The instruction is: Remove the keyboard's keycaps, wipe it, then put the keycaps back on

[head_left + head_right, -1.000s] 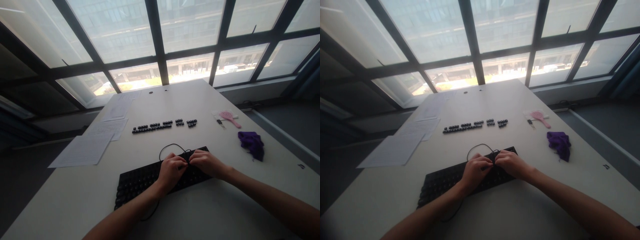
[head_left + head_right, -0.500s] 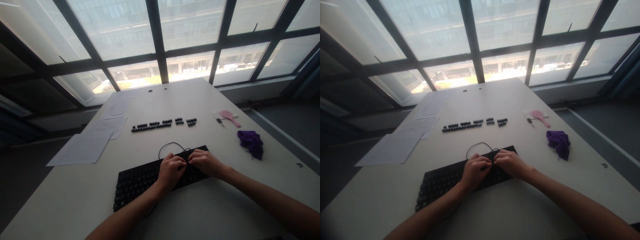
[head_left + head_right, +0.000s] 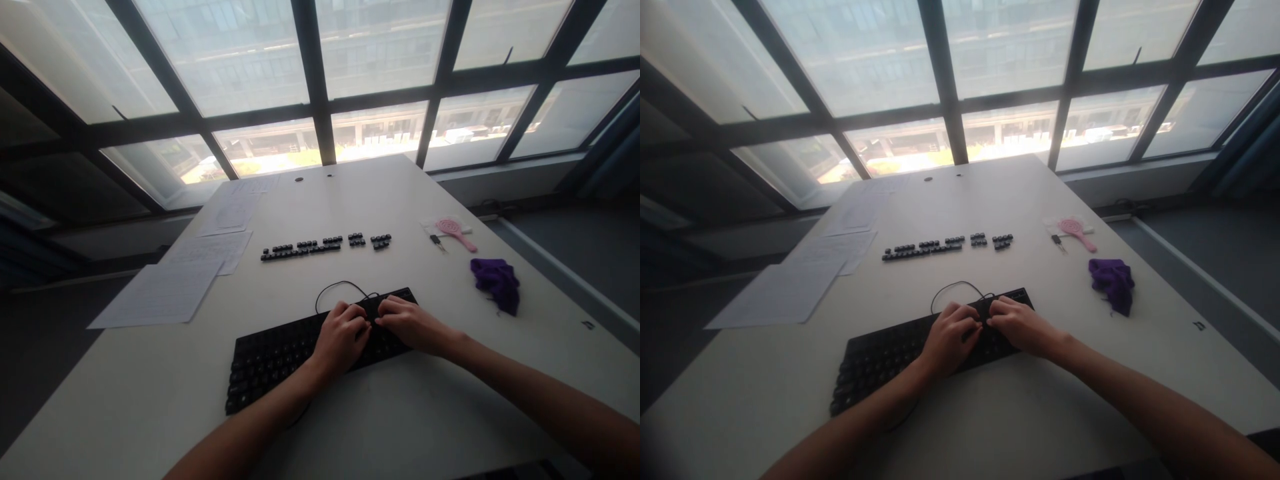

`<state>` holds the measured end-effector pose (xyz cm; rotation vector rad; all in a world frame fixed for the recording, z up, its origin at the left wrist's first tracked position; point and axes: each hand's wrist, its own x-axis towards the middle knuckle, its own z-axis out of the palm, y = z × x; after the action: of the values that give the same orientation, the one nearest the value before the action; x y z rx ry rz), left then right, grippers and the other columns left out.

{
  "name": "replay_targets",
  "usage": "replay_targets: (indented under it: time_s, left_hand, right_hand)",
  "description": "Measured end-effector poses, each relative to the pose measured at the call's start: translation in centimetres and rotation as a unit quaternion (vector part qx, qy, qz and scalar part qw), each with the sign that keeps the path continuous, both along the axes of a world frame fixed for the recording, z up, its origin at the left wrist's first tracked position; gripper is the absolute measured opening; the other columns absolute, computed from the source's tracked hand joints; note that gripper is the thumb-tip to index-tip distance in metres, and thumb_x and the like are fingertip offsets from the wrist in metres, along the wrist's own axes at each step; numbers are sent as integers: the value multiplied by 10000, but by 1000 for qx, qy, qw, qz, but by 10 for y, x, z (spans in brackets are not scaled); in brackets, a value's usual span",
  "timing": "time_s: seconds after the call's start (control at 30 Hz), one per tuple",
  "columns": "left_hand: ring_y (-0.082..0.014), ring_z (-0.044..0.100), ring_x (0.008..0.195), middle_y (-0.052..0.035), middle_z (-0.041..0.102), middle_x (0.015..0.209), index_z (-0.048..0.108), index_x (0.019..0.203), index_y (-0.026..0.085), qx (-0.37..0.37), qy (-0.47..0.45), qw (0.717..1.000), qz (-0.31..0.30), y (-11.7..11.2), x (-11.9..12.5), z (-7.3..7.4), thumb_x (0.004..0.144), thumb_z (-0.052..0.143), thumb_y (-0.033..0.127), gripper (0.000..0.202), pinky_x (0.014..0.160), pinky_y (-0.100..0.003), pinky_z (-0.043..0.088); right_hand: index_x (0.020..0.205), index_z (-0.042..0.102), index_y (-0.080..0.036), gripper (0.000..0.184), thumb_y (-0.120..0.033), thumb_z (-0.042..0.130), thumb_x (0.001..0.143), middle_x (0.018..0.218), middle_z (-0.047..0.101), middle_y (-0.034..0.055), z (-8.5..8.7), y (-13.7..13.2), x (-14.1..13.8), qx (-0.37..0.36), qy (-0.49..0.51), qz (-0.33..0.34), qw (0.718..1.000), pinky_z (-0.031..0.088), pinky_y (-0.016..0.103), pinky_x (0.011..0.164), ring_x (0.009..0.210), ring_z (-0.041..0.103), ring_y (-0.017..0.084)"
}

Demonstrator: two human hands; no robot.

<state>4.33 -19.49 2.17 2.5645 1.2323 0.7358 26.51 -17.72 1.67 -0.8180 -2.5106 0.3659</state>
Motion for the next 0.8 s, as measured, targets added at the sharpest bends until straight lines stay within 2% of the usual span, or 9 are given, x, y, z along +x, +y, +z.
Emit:
replay_targets:
  time_s: [0.1,0.23,0.33,0.43,0.5,0.6,0.8]
  left_hand:
    - [-216,542,922,-36,696,992,699,787,198,-5,-4,1000,-1,0,1,0,924,610,230,167,818,-379,523]
    - [-215,549,928,-43,692,983,692,818,201,-19,-18,1000,5,0,1,0,918,615,228,129,826,-379,527]
    - [-219,551,932,-39,696,984,686,824,203,-28,-21,999,7,0,1,0,917,615,224,119,835,-385,526]
    - [-223,553,936,-37,703,996,694,864,206,-33,-28,999,4,0,1,3,922,609,218,104,852,-392,524]
    - [-226,554,947,-39,704,1027,709,984,221,-29,-30,999,-6,0,1,4,928,599,213,123,868,-399,522]
    - [-236,552,971,-44,695,1095,686,1177,261,-18,-13,999,-28,0,1,3,930,595,216,267,876,-412,519]
    - [-238,551,992,-53,683,1131,693,1207,284,-12,14,999,-35,-1,1,-1,928,590,209,307,883,-421,519]
  right_hand:
    - [927,728,-173,210,-99,534,957,943,634,90,1,-1,3,-13,9,11,1000,532,306,762,885,579,196]
    - [1046,736,-211,302,-32,528,919,1025,635,85,1,-4,9,-65,28,4,998,538,315,820,931,609,193]
    - [995,737,-211,249,-65,551,917,1027,644,73,1,-4,11,-106,105,-46,988,540,297,812,910,637,180]
    - [979,716,-208,181,-94,604,895,1023,664,68,0,-3,9,-113,158,-76,978,538,309,837,926,648,190]
    - [989,703,-208,178,-92,615,887,1023,671,68,-1,-2,7,-116,162,-72,977,537,316,843,927,649,193]
    - [969,698,-201,168,-85,601,894,989,677,70,-3,0,4,-109,150,-64,981,535,319,821,897,645,193]
    - [923,686,-188,153,-72,586,908,955,685,68,-3,6,6,-111,146,-32,983,526,309,818,884,640,186]
